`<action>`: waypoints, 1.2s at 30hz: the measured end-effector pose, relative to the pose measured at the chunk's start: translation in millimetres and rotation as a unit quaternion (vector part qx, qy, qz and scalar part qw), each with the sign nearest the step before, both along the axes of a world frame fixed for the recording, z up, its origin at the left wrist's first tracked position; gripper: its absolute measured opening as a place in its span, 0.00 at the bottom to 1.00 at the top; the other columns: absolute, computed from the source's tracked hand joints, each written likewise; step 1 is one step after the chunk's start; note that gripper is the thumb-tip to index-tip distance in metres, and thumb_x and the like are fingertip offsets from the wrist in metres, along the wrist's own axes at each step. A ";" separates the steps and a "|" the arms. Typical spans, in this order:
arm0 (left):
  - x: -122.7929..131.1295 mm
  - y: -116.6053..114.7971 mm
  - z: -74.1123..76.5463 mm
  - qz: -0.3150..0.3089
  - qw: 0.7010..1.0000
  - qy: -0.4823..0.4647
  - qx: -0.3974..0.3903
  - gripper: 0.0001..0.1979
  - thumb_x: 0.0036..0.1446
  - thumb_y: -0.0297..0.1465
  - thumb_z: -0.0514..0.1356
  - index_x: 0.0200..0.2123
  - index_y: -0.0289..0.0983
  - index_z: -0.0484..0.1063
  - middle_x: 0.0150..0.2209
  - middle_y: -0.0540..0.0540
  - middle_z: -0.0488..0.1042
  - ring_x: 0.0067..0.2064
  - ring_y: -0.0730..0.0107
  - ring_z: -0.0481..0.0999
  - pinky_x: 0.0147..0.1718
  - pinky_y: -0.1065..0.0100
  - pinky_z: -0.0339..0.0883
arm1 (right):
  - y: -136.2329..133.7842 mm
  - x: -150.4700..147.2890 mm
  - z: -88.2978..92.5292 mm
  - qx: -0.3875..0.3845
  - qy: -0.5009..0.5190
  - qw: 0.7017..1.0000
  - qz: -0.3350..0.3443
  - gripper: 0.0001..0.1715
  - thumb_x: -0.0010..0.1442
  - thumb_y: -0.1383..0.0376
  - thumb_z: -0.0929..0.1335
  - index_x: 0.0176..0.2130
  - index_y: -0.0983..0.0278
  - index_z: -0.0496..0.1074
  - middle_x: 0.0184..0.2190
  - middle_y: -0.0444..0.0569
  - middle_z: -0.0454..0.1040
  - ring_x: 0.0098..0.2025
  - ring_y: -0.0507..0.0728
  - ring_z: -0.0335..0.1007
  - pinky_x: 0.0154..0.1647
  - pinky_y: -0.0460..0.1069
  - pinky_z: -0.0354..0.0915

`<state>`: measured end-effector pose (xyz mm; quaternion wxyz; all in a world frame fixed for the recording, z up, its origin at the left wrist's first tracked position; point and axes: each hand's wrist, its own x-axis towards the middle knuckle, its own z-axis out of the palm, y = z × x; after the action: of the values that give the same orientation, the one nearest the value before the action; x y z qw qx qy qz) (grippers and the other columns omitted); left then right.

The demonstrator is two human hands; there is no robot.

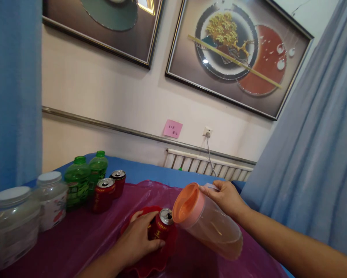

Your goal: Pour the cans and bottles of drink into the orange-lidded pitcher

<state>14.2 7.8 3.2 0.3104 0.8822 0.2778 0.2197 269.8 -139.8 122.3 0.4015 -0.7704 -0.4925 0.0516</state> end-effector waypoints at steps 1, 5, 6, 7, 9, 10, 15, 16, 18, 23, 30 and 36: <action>0.0 -0.1 -0.2 0.001 1.000 0.001 -0.001 0.38 0.39 0.38 0.73 0.56 0.44 0.72 0.58 0.42 0.76 0.61 0.49 0.70 0.68 0.48 0.43 | 0.1 0.4 -0.4 0.001 0.001 1.000 -0.001 0.34 0.50 0.37 0.71 0.20 0.59 0.56 0.17 0.36 0.52 0.19 0.48 0.51 0.17 0.44 0.52; -0.2 -0.7 0.0 0.001 1.000 0.002 -0.005 0.38 0.39 0.37 0.73 0.57 0.43 0.72 0.58 0.43 0.76 0.62 0.51 0.70 0.68 0.48 0.42 | 0.1 1.3 -0.7 -0.004 -0.008 1.000 -0.005 0.34 0.51 0.37 0.70 0.20 0.59 0.55 0.17 0.36 0.51 0.19 0.48 0.51 0.17 0.45 0.51; -0.3 -0.8 0.2 0.001 1.000 0.000 -0.006 0.38 0.39 0.37 0.73 0.57 0.43 0.72 0.57 0.43 0.76 0.61 0.50 0.70 0.68 0.48 0.42 | 0.0 1.5 -0.6 -0.007 -0.012 1.000 -0.004 0.34 0.52 0.37 0.70 0.20 0.59 0.56 0.17 0.36 0.51 0.20 0.48 0.51 0.17 0.45 0.52; -0.4 -0.9 0.3 0.000 1.000 -0.002 -0.007 0.38 0.39 0.37 0.73 0.57 0.43 0.72 0.57 0.43 0.77 0.61 0.50 0.70 0.68 0.48 0.42 | 0.0 1.5 -0.5 -0.009 -0.015 1.000 -0.003 0.35 0.52 0.37 0.70 0.20 0.59 0.55 0.17 0.36 0.51 0.20 0.48 0.51 0.17 0.45 0.52; -0.6 -1.0 0.7 0.000 1.000 -0.006 -0.008 0.38 0.38 0.37 0.73 0.56 0.43 0.72 0.57 0.43 0.77 0.61 0.49 0.70 0.68 0.47 0.42 | -0.2 1.3 -0.4 -0.012 -0.016 1.000 -0.002 0.35 0.52 0.36 0.69 0.21 0.59 0.55 0.17 0.36 0.51 0.20 0.49 0.51 0.17 0.45 0.52; -0.7 -1.1 0.9 -0.001 1.000 -0.007 -0.007 0.38 0.38 0.37 0.73 0.56 0.43 0.72 0.57 0.43 0.77 0.61 0.49 0.70 0.68 0.48 0.42 | -0.3 1.0 -0.4 -0.014 -0.014 1.000 -0.001 0.35 0.52 0.36 0.69 0.21 0.59 0.56 0.17 0.36 0.52 0.20 0.49 0.51 0.17 0.45 0.53; -1.0 -1.4 2.3 0.002 1.000 -0.004 -0.003 0.38 0.38 0.37 0.73 0.56 0.42 0.72 0.57 0.43 0.77 0.61 0.48 0.70 0.68 0.47 0.44 | -0.7 -0.7 -0.4 -0.010 0.004 1.000 -0.004 0.34 0.51 0.36 0.70 0.21 0.59 0.57 0.17 0.36 0.52 0.19 0.49 0.52 0.17 0.45 0.52; -1.0 -1.4 2.5 0.002 1.000 -0.003 -0.004 0.38 0.38 0.38 0.73 0.56 0.43 0.72 0.57 0.43 0.76 0.61 0.48 0.70 0.68 0.47 0.44 | -0.7 -0.8 -0.3 -0.007 0.004 1.000 -0.005 0.34 0.50 0.36 0.70 0.21 0.59 0.57 0.17 0.36 0.52 0.19 0.49 0.52 0.17 0.45 0.52; -1.1 -1.3 2.4 0.000 1.000 -0.001 -0.006 0.38 0.38 0.38 0.73 0.56 0.43 0.72 0.57 0.43 0.77 0.61 0.47 0.70 0.68 0.47 0.44 | -0.9 -0.7 -0.1 -0.007 -0.002 1.000 -0.007 0.34 0.50 0.37 0.70 0.20 0.59 0.56 0.17 0.36 0.51 0.19 0.49 0.52 0.17 0.45 0.52; -1.6 -0.3 0.2 0.000 1.000 -0.005 -0.004 0.38 0.38 0.38 0.73 0.56 0.43 0.72 0.57 0.43 0.77 0.61 0.47 0.70 0.68 0.47 0.43 | -1.4 -1.7 0.5 -0.008 -0.009 1.000 -0.005 0.34 0.52 0.37 0.70 0.21 0.60 0.58 0.16 0.37 0.54 0.19 0.49 0.53 0.16 0.45 0.52; -2.2 -1.4 2.0 -0.002 1.000 0.004 -0.011 0.38 0.38 0.39 0.73 0.57 0.43 0.72 0.57 0.43 0.76 0.62 0.48 0.70 0.68 0.48 0.43 | -1.0 -5.0 1.5 0.005 -0.013 1.000 -0.009 0.35 0.50 0.36 0.70 0.20 0.59 0.54 0.16 0.36 0.51 0.19 0.48 0.50 0.16 0.45 0.50; -2.5 -0.8 0.9 -0.005 1.000 -0.005 -0.009 0.37 0.39 0.37 0.73 0.56 0.44 0.72 0.57 0.43 0.77 0.61 0.50 0.70 0.68 0.48 0.42 | -1.4 -6.8 3.2 -0.005 -0.013 1.000 -0.009 0.36 0.50 0.36 0.70 0.20 0.59 0.54 0.16 0.36 0.50 0.18 0.48 0.51 0.16 0.45 0.51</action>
<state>11.8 6.9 4.1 0.3210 0.8795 0.2743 0.2197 263.0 -141.2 125.5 0.3919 -0.7775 -0.4902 0.0399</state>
